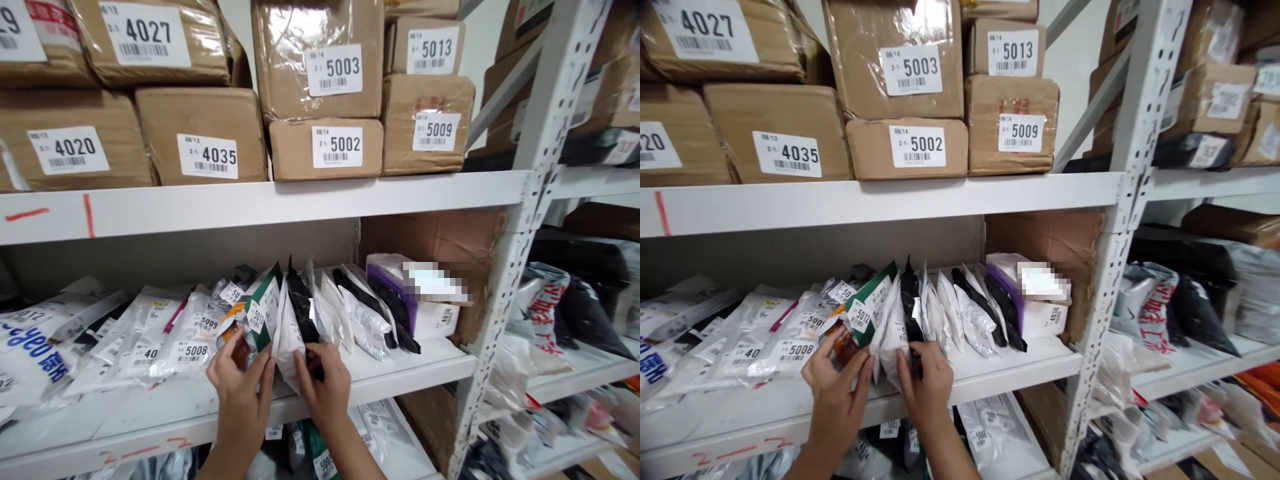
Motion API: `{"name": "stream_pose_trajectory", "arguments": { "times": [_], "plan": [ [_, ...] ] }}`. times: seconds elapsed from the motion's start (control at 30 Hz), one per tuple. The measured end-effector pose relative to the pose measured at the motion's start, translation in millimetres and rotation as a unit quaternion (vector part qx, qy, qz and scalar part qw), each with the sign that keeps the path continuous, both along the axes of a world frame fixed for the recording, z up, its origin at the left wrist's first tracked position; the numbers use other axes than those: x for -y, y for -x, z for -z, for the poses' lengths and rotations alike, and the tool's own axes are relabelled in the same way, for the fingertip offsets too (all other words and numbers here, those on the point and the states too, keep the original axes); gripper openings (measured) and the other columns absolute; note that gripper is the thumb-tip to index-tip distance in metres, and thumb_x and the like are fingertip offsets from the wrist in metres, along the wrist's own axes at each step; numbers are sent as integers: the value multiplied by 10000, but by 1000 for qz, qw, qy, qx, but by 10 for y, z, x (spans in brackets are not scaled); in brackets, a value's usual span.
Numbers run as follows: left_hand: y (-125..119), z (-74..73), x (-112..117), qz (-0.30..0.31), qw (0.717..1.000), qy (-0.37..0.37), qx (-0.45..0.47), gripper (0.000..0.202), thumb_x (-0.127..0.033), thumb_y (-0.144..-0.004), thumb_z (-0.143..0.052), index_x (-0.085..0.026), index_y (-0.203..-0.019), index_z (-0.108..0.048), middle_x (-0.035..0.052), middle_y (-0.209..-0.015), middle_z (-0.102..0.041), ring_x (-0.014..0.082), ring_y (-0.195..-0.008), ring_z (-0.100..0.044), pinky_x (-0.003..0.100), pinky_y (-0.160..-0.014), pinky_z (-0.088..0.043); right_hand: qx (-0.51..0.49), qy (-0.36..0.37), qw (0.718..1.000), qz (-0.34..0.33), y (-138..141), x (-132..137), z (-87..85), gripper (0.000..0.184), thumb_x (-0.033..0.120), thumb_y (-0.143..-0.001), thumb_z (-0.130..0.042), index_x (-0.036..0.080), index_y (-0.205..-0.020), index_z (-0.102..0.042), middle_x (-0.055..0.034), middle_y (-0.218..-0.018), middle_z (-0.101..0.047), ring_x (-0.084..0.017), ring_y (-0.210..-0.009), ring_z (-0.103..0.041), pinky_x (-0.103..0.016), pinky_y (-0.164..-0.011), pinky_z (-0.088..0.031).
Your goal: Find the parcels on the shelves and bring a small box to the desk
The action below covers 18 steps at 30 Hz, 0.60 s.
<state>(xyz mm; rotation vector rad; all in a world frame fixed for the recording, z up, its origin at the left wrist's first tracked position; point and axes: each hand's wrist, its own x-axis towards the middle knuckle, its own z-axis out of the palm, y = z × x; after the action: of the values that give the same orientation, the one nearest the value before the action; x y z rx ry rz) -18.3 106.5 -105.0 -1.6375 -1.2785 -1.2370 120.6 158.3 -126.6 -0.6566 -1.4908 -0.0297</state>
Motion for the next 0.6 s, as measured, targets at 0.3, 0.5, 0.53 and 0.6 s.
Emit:
{"name": "stream_pose_trajectory", "arguments": {
  "times": [0.3,0.5,0.53,0.6],
  "plan": [
    [-147,182,-156,47,998,34,5,417,-149,-931,-389,-184,-1346,-401,139,-1332,-447,212,-1238,-451,317,-943,-457,22,13,999,18,21,20,42,243,318,-755,-671,187,-919,-550,19,-682,-521,-109,-473,-501,-238,-437,-421],
    [-154,203,-159,67,997,32,-1,535,-109,-930,-363,-184,-1447,-252,111,-1381,-424,161,-1307,-374,266,-1046,-360,36,25,998,49,51,15,52,258,377,-812,-643,174,-951,-567,27,-636,-525,-108,-453,-501,-224,-419,-427],
    [-141,195,-161,72,997,31,7,536,-101,-928,-361,-180,-1446,-251,110,-1379,-423,155,-1311,-365,258,-1051,-349,43,21,997,52,52,12,55,264,379,-825,-633,174,-979,-571,29,-631,-531,-107,-450,-503,-221,-421,-432],
    [-105,175,-158,77,996,23,41,514,-101,-925,-373,-174,-1426,-284,114,-1370,-418,158,-1312,-359,262,-1052,-343,62,9,997,55,48,5,64,282,377,-843,-619,176,-1035,-573,16,-670,-578,-101,-445,-509,-217,-430,-443]
  ]
}}
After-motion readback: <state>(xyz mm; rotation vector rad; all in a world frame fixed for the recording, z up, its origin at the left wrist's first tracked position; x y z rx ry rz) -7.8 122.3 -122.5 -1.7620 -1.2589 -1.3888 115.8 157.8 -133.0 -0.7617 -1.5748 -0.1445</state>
